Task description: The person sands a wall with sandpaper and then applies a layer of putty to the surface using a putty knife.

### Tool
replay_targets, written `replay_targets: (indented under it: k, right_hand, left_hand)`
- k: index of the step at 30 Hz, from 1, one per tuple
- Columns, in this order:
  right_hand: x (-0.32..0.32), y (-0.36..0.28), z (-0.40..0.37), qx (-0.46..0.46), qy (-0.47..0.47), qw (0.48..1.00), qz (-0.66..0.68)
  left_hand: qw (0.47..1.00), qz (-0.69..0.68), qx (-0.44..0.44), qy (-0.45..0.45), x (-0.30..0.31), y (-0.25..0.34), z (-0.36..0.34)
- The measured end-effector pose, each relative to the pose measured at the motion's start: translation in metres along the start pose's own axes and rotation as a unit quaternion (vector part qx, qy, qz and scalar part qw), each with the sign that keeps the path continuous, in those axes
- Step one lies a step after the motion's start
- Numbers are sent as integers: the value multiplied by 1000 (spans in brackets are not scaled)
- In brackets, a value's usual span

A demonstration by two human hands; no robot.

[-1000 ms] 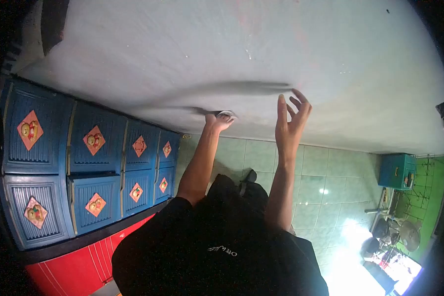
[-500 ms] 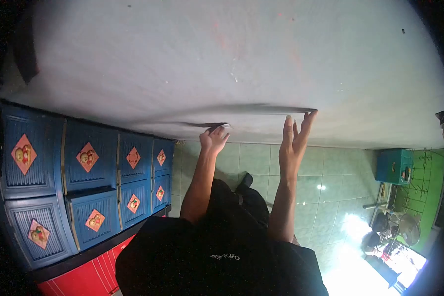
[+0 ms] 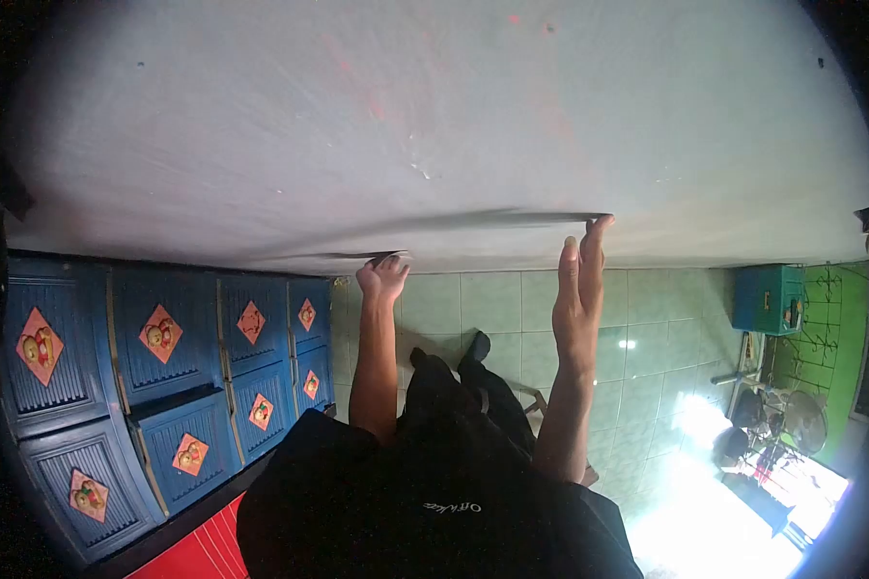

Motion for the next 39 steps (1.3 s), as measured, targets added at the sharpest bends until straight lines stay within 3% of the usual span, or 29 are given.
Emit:
replay_targets:
  k: [1,4,7,9,11,15,17,22,25,28,30,34,37,39]
  right_hand:
    - [-1,-2,0,3,0,1000,1]
    - [-3,-5,0,1,17,1000,-14]
    - [0,0,1,14,10,1000,-25]
    - [1,1,-2,23,-7,1000,-5]
    - [-1,1,-2,26,-2,999,-21]
    - [-2,-2,0,1,-1,1000,-26]
    - [-5,-6,-4,-7,-5,1000,8]
    - [-4,-5,-2,-10,29,999,-7]
    - [-7,-9,-1,-27,33,999,7]
    - [-7,-8,0,-22,40,999,26]
    - [-7,-10,1,-11,45,998,35]
    - [-7,-6,2,-9,46,999,28]
    - [-4,-4,-2,-26,38,999,11]
    - [-5,-8,-1,-26,36,999,4]
  left_hand:
    - [1000,-1,-1,-3,1,0,11]
    - [993,-41,42,99,23,-5,46]
    - [992,-20,52,113,55,-4,86]
    - [992,-26,58,108,58,-10,75]
    - [999,38,5,4,44,-10,59]
    - [999,36,-34,1,40,-17,45]
    - [995,-60,32,73,58,-24,71]
    - [997,-50,48,46,-38,-38,-50]
    - [996,-12,17,-92,-109,-47,-129]
    - [998,-23,-1,-61,-120,-56,-124]
    - [997,-59,52,14,-113,-63,-112]
    - [994,-41,70,-79,-136,-47,-156]
    - [994,-34,42,-95,-142,-45,-159]
    - [997,-44,36,-56,-136,-48,-155]
Point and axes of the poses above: each hand's wrist, its own z-axis towards the middle knuckle, its own x-axis out of the back of the hand, y = z × x, the point moved 7 cm from there along z, towards the middle knuckle, and after that the axes turned 6 degrees about -z, right-handed, at the moved point
